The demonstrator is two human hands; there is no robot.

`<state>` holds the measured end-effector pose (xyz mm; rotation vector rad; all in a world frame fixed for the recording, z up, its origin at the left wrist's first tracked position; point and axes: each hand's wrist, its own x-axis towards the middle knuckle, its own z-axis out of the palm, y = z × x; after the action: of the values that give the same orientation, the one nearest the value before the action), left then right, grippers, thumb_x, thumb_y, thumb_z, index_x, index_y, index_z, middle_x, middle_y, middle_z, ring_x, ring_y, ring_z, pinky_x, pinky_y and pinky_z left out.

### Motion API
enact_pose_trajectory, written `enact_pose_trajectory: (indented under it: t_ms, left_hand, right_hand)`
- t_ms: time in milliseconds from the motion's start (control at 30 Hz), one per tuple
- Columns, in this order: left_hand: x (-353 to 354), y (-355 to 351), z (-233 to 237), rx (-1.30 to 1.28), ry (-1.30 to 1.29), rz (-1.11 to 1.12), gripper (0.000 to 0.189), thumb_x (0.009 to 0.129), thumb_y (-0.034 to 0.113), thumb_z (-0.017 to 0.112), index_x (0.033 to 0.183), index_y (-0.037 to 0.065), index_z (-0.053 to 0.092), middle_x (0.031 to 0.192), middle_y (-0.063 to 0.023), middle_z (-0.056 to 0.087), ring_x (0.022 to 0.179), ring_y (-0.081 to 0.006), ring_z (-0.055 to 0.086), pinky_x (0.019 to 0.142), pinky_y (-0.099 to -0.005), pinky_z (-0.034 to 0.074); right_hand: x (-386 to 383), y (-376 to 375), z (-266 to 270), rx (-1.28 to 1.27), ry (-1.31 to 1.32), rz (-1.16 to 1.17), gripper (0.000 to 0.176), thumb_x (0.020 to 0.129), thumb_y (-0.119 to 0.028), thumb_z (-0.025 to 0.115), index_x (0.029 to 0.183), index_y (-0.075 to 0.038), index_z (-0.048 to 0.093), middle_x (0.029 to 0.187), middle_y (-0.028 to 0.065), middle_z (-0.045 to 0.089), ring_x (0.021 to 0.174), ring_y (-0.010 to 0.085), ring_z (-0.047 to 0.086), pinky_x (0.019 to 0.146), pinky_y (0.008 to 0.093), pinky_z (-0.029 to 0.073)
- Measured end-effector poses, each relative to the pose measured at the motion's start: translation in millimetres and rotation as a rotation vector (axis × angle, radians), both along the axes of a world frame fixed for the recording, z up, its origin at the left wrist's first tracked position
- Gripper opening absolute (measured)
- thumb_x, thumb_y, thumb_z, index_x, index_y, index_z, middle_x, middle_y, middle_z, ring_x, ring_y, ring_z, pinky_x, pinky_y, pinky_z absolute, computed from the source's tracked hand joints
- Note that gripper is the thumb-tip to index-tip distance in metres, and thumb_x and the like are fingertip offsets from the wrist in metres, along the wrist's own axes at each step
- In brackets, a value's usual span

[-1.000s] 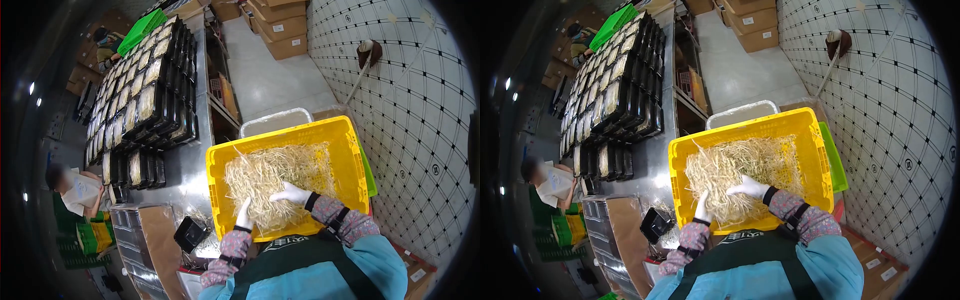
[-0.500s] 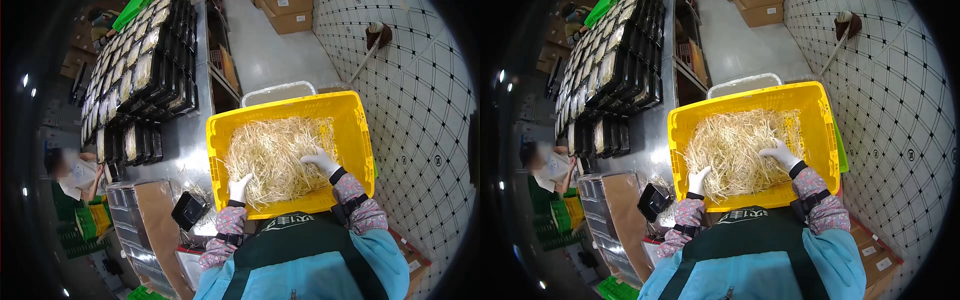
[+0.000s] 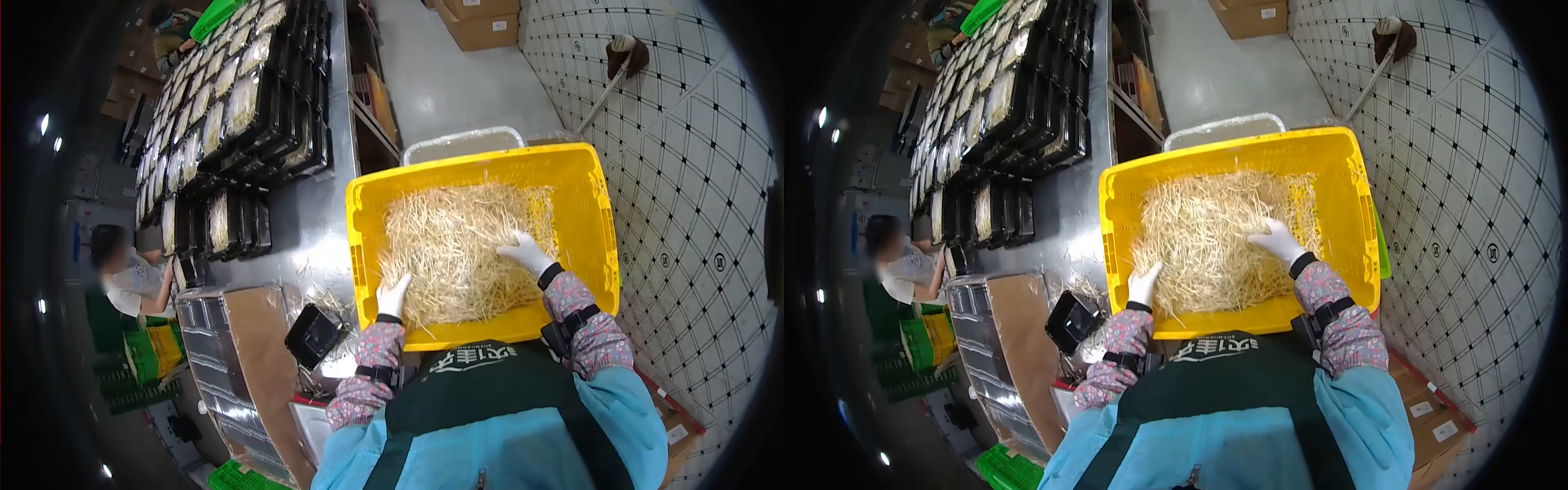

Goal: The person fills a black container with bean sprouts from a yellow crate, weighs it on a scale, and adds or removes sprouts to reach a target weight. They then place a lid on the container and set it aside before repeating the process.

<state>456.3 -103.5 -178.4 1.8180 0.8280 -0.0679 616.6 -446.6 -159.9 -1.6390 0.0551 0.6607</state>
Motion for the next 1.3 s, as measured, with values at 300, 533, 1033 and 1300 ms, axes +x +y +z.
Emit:
enact_pose_trajectory:
  t_ms: [300,533,1033,1300]
  left_hand:
    - [44,-55,-14,-0.226,0.059,0.150,0.065,0.083,0.015,0.071,0.136,-0.007,0.040,0.123,-0.0146,0.061,0.109,-0.0203,0.059,0.096,-0.0315,0.044]
    - [38,-67,96,-0.724,-0.244,-0.012,0.038,0.087,0.010,0.067,0.123,-0.001,0.059,0.114,-0.0091,0.065,0.103,-0.0161,0.061,0.092,-0.0314,0.048]
    - [43,-110,80,-0.569,-0.052,0.110,0.054,0.084,0.023,0.075,0.126,-0.005,0.055,0.116,-0.0117,0.064,0.100,-0.0187,0.062,0.087,-0.0314,0.049]
    - [40,-79,132,-0.737,-0.243,0.038,0.050,0.082,0.007,0.072,0.127,-0.005,0.053,0.118,-0.0116,0.064,0.103,-0.0195,0.062,0.092,-0.0335,0.049]
  right_hand:
    - [-31,73,6,-0.237,-0.078,-0.002,0.085,0.069,-0.022,0.083,0.136,0.008,0.040,0.128,0.0196,0.056,0.120,0.0250,0.054,0.101,0.0367,0.042]
    - [-40,58,75,0.431,0.296,-0.028,0.072,0.071,-0.009,0.081,0.132,0.004,0.045,0.110,0.0116,0.065,0.097,0.0191,0.064,0.091,0.0330,0.049]
    - [-82,92,39,-0.167,-0.089,0.113,0.102,0.063,-0.028,0.088,0.137,0.015,0.033,0.133,0.0250,0.050,0.124,0.0304,0.049,0.106,0.0347,0.038]
    - [-49,90,109,0.214,-0.069,0.202,0.103,0.066,-0.026,0.086,0.139,0.017,0.028,0.132,0.0280,0.049,0.123,0.0288,0.051,0.104,0.0349,0.040]
